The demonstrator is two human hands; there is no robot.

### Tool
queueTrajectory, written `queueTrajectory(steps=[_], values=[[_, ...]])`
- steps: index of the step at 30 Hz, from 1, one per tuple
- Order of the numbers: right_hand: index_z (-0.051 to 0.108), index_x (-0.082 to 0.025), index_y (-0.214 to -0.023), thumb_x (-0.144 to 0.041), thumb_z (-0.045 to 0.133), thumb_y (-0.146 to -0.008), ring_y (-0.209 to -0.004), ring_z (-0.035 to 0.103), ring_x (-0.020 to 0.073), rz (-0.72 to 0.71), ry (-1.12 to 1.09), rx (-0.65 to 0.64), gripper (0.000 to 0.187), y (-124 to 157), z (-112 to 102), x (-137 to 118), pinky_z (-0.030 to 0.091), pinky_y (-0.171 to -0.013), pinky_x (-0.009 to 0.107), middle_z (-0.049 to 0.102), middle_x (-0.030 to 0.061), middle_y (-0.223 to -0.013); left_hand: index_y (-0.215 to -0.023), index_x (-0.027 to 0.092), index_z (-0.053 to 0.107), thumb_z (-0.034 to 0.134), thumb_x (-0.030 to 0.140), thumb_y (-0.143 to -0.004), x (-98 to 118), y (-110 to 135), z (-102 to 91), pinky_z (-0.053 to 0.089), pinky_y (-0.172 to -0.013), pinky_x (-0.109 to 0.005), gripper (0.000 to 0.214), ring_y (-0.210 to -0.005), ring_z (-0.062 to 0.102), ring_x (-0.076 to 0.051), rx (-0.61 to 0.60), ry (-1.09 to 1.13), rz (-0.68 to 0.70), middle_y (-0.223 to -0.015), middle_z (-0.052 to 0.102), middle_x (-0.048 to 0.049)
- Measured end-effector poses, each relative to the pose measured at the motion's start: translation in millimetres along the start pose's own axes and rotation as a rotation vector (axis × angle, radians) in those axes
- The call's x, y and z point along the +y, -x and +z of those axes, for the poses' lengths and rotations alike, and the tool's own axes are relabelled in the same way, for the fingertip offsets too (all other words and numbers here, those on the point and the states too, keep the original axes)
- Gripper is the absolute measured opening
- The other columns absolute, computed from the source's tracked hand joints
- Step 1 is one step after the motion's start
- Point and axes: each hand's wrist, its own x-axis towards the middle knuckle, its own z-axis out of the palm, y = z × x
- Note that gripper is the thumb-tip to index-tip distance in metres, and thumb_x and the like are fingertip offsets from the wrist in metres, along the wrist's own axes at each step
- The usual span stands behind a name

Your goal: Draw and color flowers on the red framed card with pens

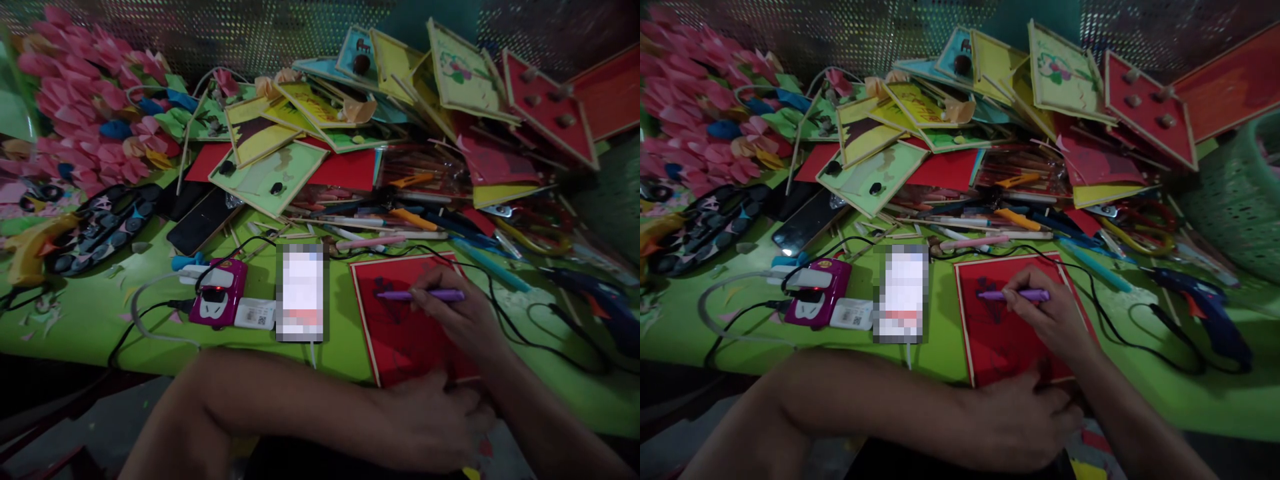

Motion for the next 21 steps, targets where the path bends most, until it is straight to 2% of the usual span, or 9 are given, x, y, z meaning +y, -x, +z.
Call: queueTrajectory(steps=[11, 17, 21], values=[[0.067, -0.026, -0.084, -0.051, 0.071, -0.096, -0.062, 0.060, 0.0192, 0.018, 0.009, 0.007, 0.028, -0.8, 0.5, -0.5, 0.047, -0.061, 0.033, 0.067, 0.0005, -0.070, -0.114, 0.028, 0.082, 0.046, 0.019, -0.097, -2.0, 0.2, -0.4, 0.045, -0.073, -0.034, 0.040, -0.122, 0.065, -0.026, 0.036, 0.032, -0.002, -0.132, 0.070, -0.0089], [0.067, -0.028, -0.084, -0.049, 0.072, -0.096, -0.062, 0.058, 0.0190, 0.010, -0.036, 0.048, 0.024, -0.1, 0.4, -0.6, 0.046, -0.061, 0.034, 0.066, 0.0000, -0.070, -0.120, 0.030, 0.079, 0.045, 0.020, -0.098, -0.7, -0.4, 2.0, 0.045, -0.075, -0.035, 0.042, -0.127, 0.061, -0.028, 0.007, 0.032, 0.002, -0.138, 0.067, -0.0107], [0.068, -0.029, -0.085, -0.050, 0.073, -0.095, -0.061, 0.058, 0.0195, -0.003, -0.035, 0.066, 0.024, -0.4, 1.6, -1.5, 0.045, -0.059, 0.035, 0.067, 0.0001, -0.070, -0.117, 0.030, 0.080, 0.045, 0.021, -0.097, -0.6, -0.3, 0.5, 0.043, -0.073, -0.034, 0.041, -0.127, 0.061, -0.028, 0.009, 0.009, -0.001, -0.137, 0.068, -0.0100]])
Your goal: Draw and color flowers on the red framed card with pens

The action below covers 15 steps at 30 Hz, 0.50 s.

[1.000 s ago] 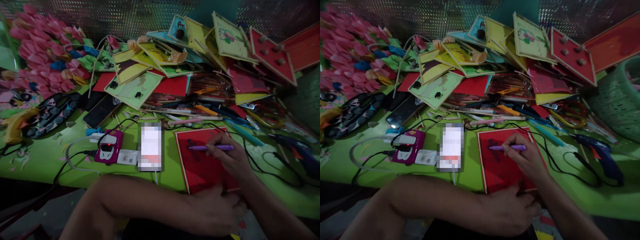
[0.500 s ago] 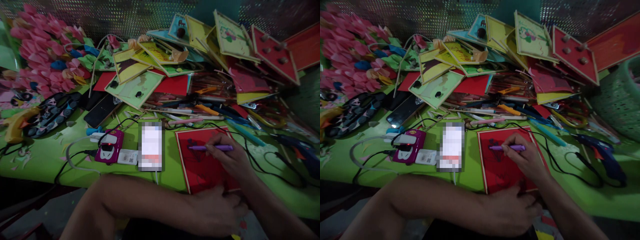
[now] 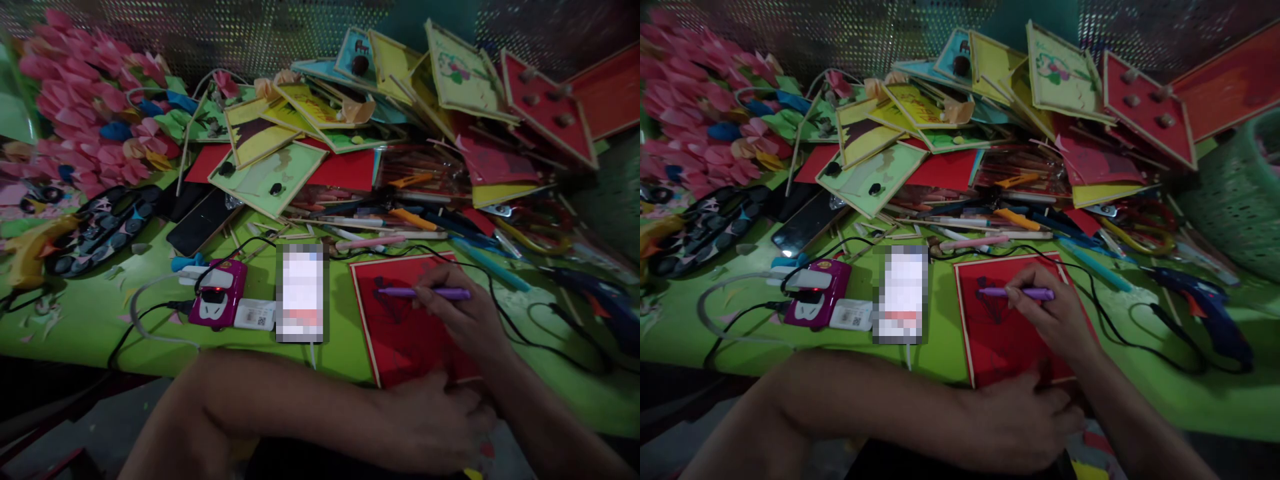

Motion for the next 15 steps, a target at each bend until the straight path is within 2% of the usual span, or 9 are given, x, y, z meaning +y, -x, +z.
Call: queueTrajectory(steps=[5, 10, 15], values=[[0.067, -0.029, -0.085, -0.053, 0.072, -0.095, -0.063, 0.060, 0.0206, 0.020, 0.021, -0.025, 0.026, -0.4, 1.2, -1.2, 0.047, -0.060, 0.035, 0.068, 0.0007, -0.071, -0.120, 0.030, 0.079, 0.046, 0.021, -0.097, -0.2, -0.8, -1.3, 0.042, -0.072, -0.034, 0.041, -0.126, 0.061, -0.028, -0.011, -0.001, -0.001, -0.137, 0.068, -0.0100], [0.066, -0.030, -0.084, -0.057, 0.071, -0.094, -0.061, 0.059, 0.0202, 0.014, 0.058, -0.032, 0.030, -2.3, 1.0, -5.2, 0.047, -0.058, 0.034, 0.067, 0.0004, -0.069, -0.119, 0.026, 0.080, 0.047, 0.021, -0.097, -1.8, -1.9, -2.4, 0.043, -0.071, -0.033, 0.040, -0.123, 0.063, -0.027, 0.001, 0.024, -0.001, -0.134, 0.069, -0.0119], [0.066, -0.029, -0.084, -0.056, 0.071, -0.095, -0.062, 0.060, 0.0213, 0.013, 0.077, -0.046, 0.029, -3.4, 0.3, -4.6, 0.048, -0.059, 0.035, 0.067, 0.0010, -0.069, -0.118, 0.029, 0.080, 0.047, 0.020, -0.097, -0.4, -1.0, -0.9, 0.042, -0.073, -0.034, 0.040, -0.123, 0.062, -0.027, 0.008, 0.031, -0.006, -0.134, 0.068, -0.0103]])
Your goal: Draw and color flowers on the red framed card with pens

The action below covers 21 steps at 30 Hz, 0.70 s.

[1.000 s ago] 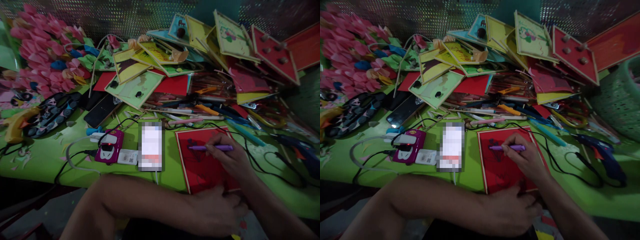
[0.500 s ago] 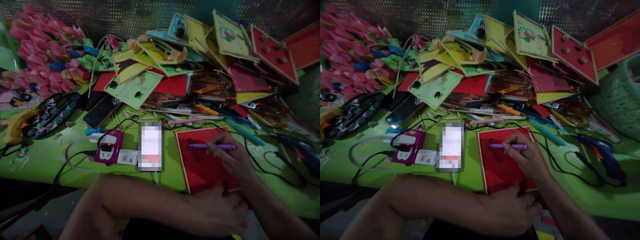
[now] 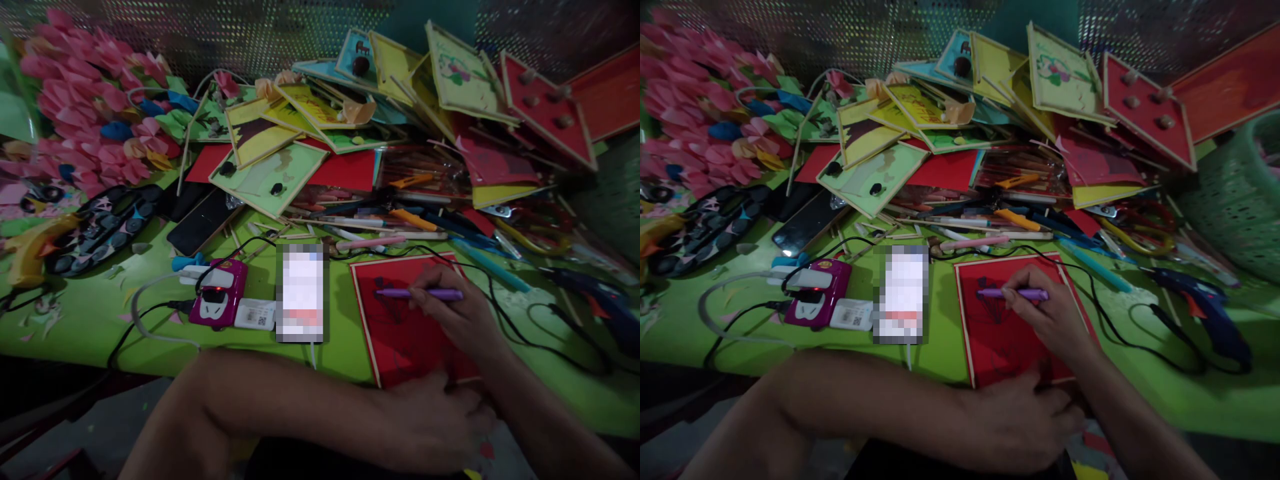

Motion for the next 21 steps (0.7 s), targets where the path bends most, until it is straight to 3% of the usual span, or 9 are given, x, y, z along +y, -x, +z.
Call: queueTrajectory(steps=[21], values=[[0.067, -0.028, -0.085, -0.054, 0.072, -0.095, -0.059, 0.057, 0.0186, 0.003, -0.055, 0.067, 0.028, 1.9, -2.9, 7.6, 0.043, -0.058, 0.035, 0.067, -0.0009, -0.068, -0.117, 0.032, 0.080, 0.050, 0.025, -0.096, 0.2, 1.0, 1.7, 0.047, -0.079, -0.038, 0.037, -0.127, 0.061, -0.029, 0.017, -0.024, -0.003, -0.135, 0.068, -0.0095]])
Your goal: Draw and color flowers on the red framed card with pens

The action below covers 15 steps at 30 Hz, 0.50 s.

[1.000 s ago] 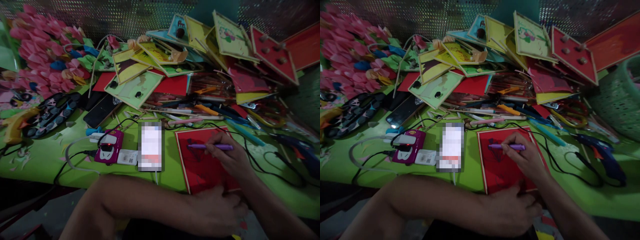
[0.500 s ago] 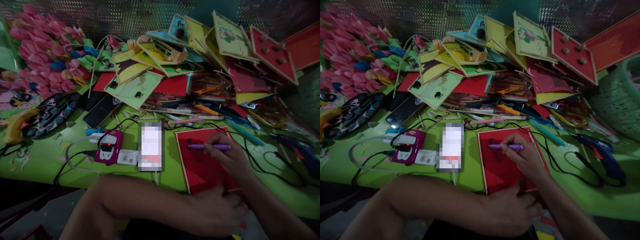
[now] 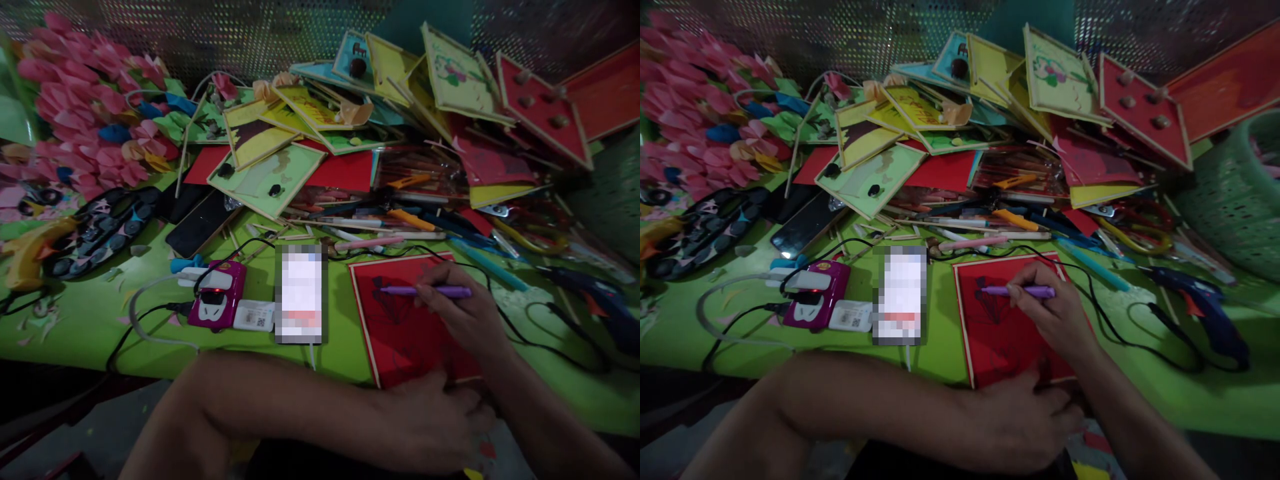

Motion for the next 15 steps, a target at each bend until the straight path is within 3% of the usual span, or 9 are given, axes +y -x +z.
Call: queueTrajectory(steps=[15], values=[[0.067, -0.028, -0.084, -0.053, 0.072, -0.096, -0.063, 0.059, 0.0204, 0.004, 0.016, -0.022, 0.027, 0.3, 1.0, 3.6, 0.044, -0.060, 0.036, 0.065, 0.0001, -0.070, -0.116, 0.031, 0.081, 0.051, 0.025, -0.096, 1.9, -1.0, 3.0, 0.048, -0.078, -0.037, 0.036, -0.127, 0.062, -0.027, 0.004, 0.010, -0.012, -0.138, 0.068, -0.0096]])
